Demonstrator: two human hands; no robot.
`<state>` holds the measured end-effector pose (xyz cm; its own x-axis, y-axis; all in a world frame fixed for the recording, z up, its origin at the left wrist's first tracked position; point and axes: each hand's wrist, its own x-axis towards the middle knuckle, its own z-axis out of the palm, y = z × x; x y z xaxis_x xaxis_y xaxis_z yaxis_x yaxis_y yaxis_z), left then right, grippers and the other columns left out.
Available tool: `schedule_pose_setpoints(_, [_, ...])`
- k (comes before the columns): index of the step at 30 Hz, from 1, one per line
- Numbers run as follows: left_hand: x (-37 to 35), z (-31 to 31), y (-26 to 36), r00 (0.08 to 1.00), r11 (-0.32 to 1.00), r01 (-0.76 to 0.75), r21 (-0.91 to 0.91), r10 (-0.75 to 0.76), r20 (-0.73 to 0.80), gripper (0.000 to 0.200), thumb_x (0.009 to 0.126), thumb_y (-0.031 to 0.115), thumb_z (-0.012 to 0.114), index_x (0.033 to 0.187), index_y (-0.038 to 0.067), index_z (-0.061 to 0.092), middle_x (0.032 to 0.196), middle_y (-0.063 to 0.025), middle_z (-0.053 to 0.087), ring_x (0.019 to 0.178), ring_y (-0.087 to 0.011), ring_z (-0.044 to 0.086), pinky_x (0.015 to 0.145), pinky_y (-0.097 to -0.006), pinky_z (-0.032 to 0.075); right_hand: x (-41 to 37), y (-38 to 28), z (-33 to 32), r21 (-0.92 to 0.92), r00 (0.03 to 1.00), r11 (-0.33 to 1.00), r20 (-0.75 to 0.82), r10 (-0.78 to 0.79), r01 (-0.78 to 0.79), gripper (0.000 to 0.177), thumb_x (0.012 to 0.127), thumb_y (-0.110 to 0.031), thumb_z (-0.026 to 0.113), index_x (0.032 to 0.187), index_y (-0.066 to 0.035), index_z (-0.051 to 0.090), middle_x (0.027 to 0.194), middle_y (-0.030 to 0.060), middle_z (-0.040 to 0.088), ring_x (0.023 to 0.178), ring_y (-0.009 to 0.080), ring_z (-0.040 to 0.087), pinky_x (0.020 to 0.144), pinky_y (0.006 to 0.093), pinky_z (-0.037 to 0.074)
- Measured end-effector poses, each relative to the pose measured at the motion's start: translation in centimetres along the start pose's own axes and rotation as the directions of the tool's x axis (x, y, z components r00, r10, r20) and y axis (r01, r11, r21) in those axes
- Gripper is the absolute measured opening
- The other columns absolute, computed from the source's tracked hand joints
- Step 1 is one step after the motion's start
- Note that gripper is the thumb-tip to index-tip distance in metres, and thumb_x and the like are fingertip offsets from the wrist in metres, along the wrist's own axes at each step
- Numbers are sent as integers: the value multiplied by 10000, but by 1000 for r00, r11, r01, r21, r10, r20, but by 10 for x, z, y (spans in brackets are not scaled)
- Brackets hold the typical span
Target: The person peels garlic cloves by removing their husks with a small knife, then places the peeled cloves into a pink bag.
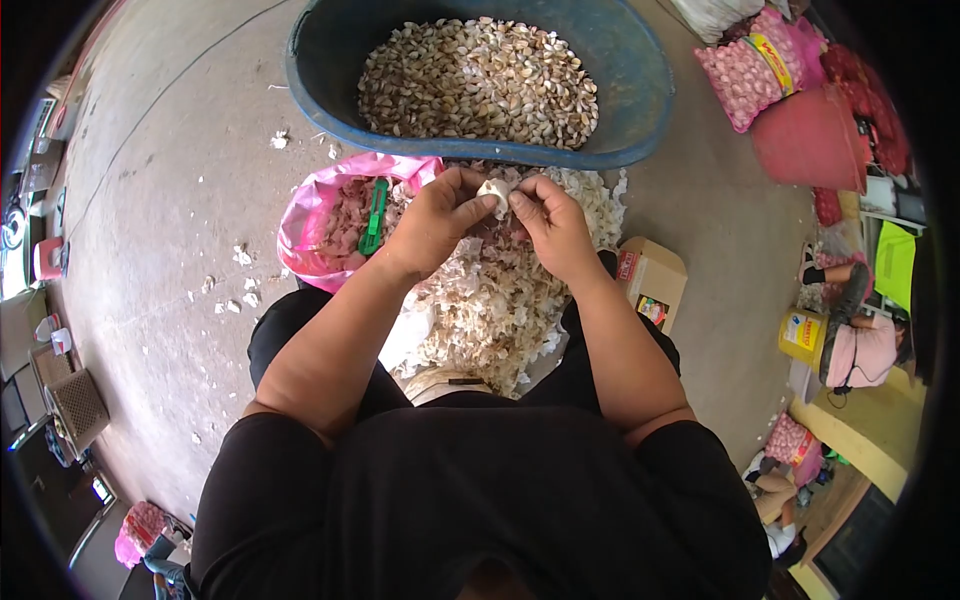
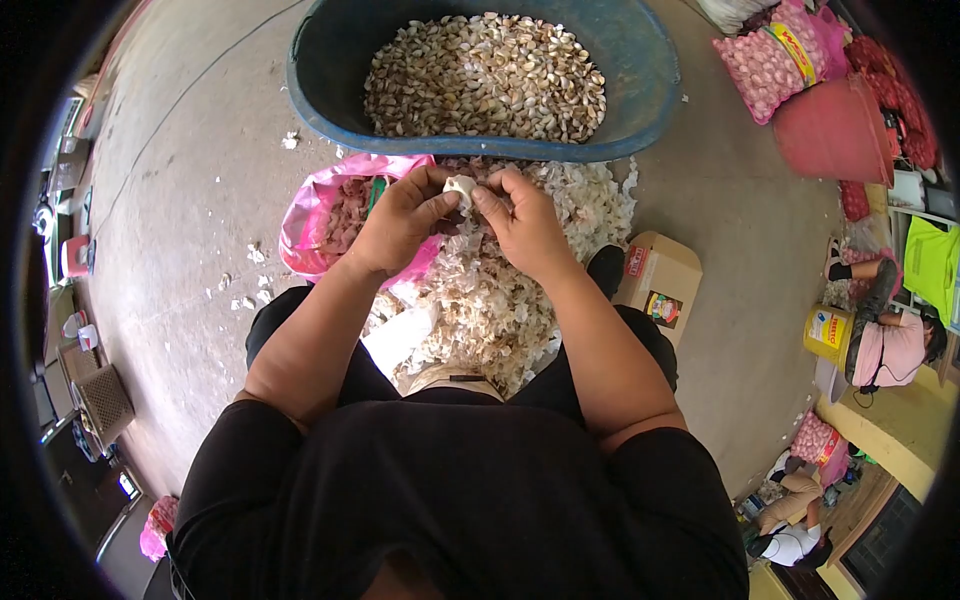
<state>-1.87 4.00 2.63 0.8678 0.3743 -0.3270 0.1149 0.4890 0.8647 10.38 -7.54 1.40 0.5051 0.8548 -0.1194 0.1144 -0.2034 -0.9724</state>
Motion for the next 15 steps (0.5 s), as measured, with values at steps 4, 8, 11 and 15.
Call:
schedule_pose_setpoints(4, [0, -1, -1, 999, 998, -45, 37, 45, -10, 344, 815, 118, 570, 1115, -22, 479, 949, -63, 558, 817, -88, 515, 698, -237, 439, -3, -8, 2, -227, 988, 962, -12, -157, 150, 227, 796, -230, 600, 800, -20, 514, 651, 68, 553, 569, 127, 512, 504, 267, 406])
schedule_pose_setpoints(8, [0, 1, 3, 997, 980, -62, 187, 69, -33, 410, 778, 111, 614, 1132, -40, 472, 910, -89, 586, 785, -107, 533, 683, -235, 459, -4, -11, 3, -234, 987, 964, -67, -145, 126, 199, 772, -190, 621, 808, -23, 519, 660, 74, 559, 563, 124, 519, 501, 247, 405])
schedule_pose_setpoints(11, [0, 3, 2, 997, 926, -55, 373, 72, -31, 393, 768, 61, 617, 1132, -14, 491, 966, -53, 546, 777, -67, 492, 666, -214, 430, -3, -10, 6, -179, 969, 965, -118, -215, 192, 146, 747, -115, 629, 818, -21, 542, 690, 70, 566, 566, 117, 523, 502, 235, 408])
schedule_pose_setpoints(15, [4, -2, -11, 990, 846, -113, 521, 138, -10, 385, 755, 27, 611, 1121, -17, 501, 953, -56, 553, 756, -75, 502, 651, -215, 434, -4, -12, 4, -224, 946, 939, -131, -295, 262, 94, 723, -30, 621, 806, -20, 578, 731, 62, 571, 569, 113, 524, 514, 227, 415])
